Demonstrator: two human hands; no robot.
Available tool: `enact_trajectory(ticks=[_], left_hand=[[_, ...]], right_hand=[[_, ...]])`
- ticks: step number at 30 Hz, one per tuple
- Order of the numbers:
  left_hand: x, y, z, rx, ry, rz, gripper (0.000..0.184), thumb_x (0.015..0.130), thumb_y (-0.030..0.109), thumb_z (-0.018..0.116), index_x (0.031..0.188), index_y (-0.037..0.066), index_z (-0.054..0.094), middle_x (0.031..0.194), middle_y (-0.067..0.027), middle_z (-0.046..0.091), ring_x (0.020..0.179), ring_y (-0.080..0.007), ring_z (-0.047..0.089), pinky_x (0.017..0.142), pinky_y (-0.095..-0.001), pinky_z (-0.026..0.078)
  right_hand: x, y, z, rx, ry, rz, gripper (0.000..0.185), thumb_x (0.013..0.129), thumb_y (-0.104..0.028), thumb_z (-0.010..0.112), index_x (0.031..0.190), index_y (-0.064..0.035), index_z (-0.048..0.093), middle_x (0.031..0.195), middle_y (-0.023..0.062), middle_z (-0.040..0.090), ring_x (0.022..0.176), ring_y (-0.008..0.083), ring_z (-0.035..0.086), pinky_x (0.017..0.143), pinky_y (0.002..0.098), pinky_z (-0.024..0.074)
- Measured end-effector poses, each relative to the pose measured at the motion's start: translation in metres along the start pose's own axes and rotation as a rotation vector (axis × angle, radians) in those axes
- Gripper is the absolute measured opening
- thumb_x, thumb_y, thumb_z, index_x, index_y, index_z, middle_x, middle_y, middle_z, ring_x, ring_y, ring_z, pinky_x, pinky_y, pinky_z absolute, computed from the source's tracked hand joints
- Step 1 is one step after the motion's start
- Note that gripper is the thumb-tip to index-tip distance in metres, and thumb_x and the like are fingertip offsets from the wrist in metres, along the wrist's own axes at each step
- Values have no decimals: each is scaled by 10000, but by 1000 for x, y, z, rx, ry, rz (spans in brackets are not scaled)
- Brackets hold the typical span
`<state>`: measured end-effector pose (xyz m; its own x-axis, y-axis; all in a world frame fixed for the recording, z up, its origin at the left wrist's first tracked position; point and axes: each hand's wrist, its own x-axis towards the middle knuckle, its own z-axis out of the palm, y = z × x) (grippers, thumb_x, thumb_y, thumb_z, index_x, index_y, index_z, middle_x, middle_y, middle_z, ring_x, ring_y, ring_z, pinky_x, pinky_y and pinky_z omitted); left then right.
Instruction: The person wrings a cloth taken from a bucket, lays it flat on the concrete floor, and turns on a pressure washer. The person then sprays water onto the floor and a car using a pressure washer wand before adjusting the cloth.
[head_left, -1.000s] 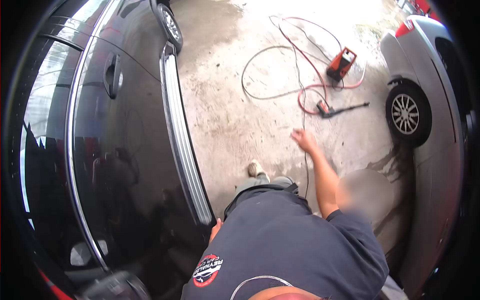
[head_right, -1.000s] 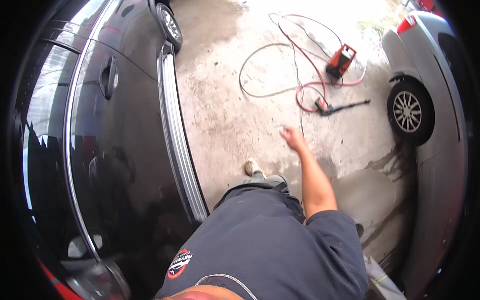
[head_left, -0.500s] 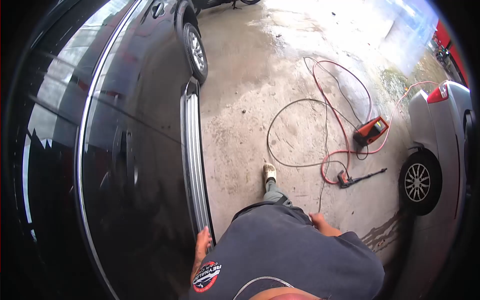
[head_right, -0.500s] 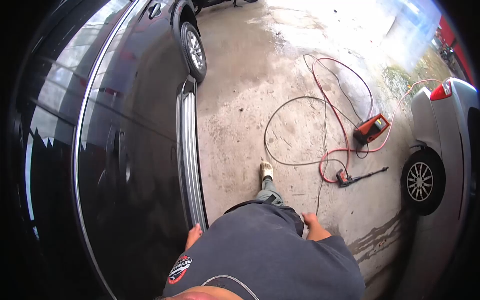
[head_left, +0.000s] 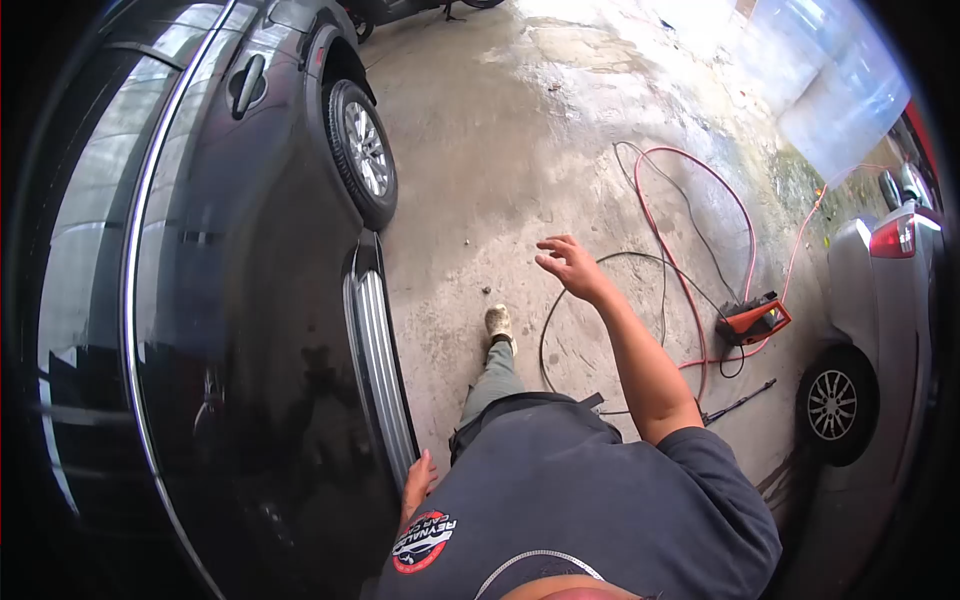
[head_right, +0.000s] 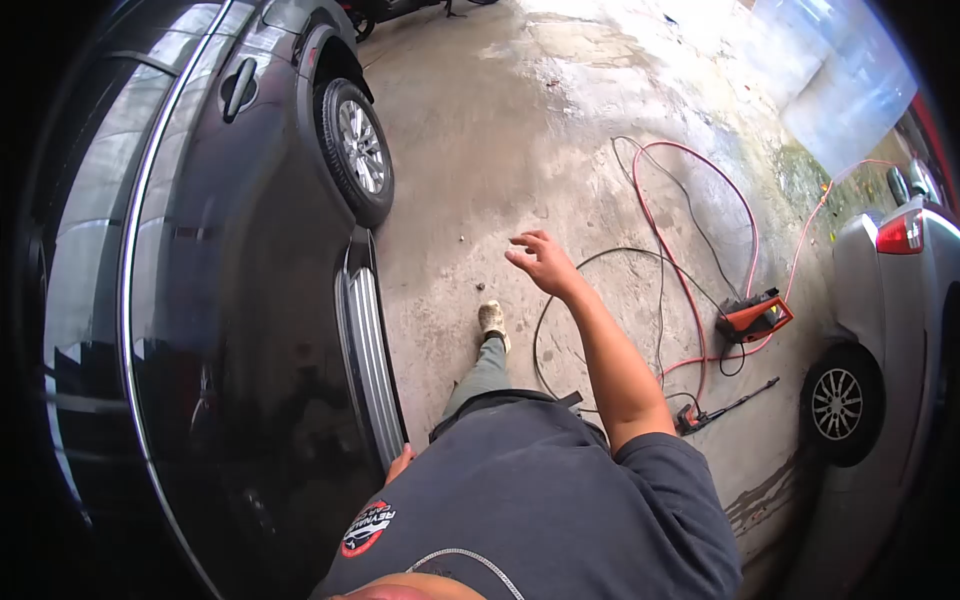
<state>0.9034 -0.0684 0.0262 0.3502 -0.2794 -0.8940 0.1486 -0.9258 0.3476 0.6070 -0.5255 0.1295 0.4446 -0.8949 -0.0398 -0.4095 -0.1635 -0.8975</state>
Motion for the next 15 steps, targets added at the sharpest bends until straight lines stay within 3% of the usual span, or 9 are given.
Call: enact_trajectory(ticks=[2,4,5,6,7,9,10,11,15], left_hand=[[62,30,-16,-25,-28,-7,727,852,615,484,1332,70,461,1282,-202,510,1094,-360,537,879,-419,420],[109,77,-37,110,-36,120,695,833,601,521,1308,94,496,1197,-175,572,1020,-328,572,827,-404,436],[125,105,-39,168,-42,185,679,824,595,540,1295,107,514,1154,-161,603,983,-313,589,801,-396,444],[121,164,-39,286,-94,84,660,807,581,566,1247,88,561,1057,-150,647,910,-273,612,740,-396,469],[179,185,-49,560,-223,190,677,796,576,584,1233,60,566,1067,-164,644,939,-266,611,764,-397,477],[228,265,-56,776,-227,290,716,771,570,621,1207,4,570,1104,-188,629,1003,-264,605,832,-396,480],[207,347,-46,709,-105,284,738,759,569,639,1193,-23,570,1132,-198,618,1039,-268,599,876,-395,475],[208,409,-40,672,-55,378,743,755,551,662,1186,-46,561,1162,-206,605,1097,-282,578,934,-368,446],[251,623,1,482,-8,641,615,840,475,616,1180,-35,565,1143,-191,619,1084,-264,583,936,-344,432]], right_hand=[[33,59,3,-121,-9,100,433,875,-389,573,1114,-32,625,1159,204,580,1055,341,564,891,373,457],[24,162,15,-155,67,370,534,880,-381,567,1209,40,541,1190,253,570,1053,356,581,911,375,439],[-3,200,19,-285,133,588,604,858,-399,595,1250,51,499,1160,254,588,1018,340,601,871,370,465],[-36,266,25,-205,127,826,648,838,-408,620,1275,48,474,1136,230,603,942,313,628,770,389,504],[-63,250,12,8,103,1123,652,831,-394,632,1301,20,450,1112,197,605,853,301,637,664,425,513],[-112,231,-5,200,180,1281,610,830,-343,623,1331,-62,417,1061,173,604,773,299,627,608,446,499],[-129,219,-9,248,317,1328,572,839,-315,607,1311,-48,425,1043,162,605,765,296,624,612,445,500],[-150,222,-8,322,464,1341,536,832,-312,620,1277,-47,480,874,118,612,599,208,555,487,372,442],[-143,213,-15,471,536,1607,554,841,-360,607,1285,-65,457,956,133,594,675,231,573,519,379,450]])
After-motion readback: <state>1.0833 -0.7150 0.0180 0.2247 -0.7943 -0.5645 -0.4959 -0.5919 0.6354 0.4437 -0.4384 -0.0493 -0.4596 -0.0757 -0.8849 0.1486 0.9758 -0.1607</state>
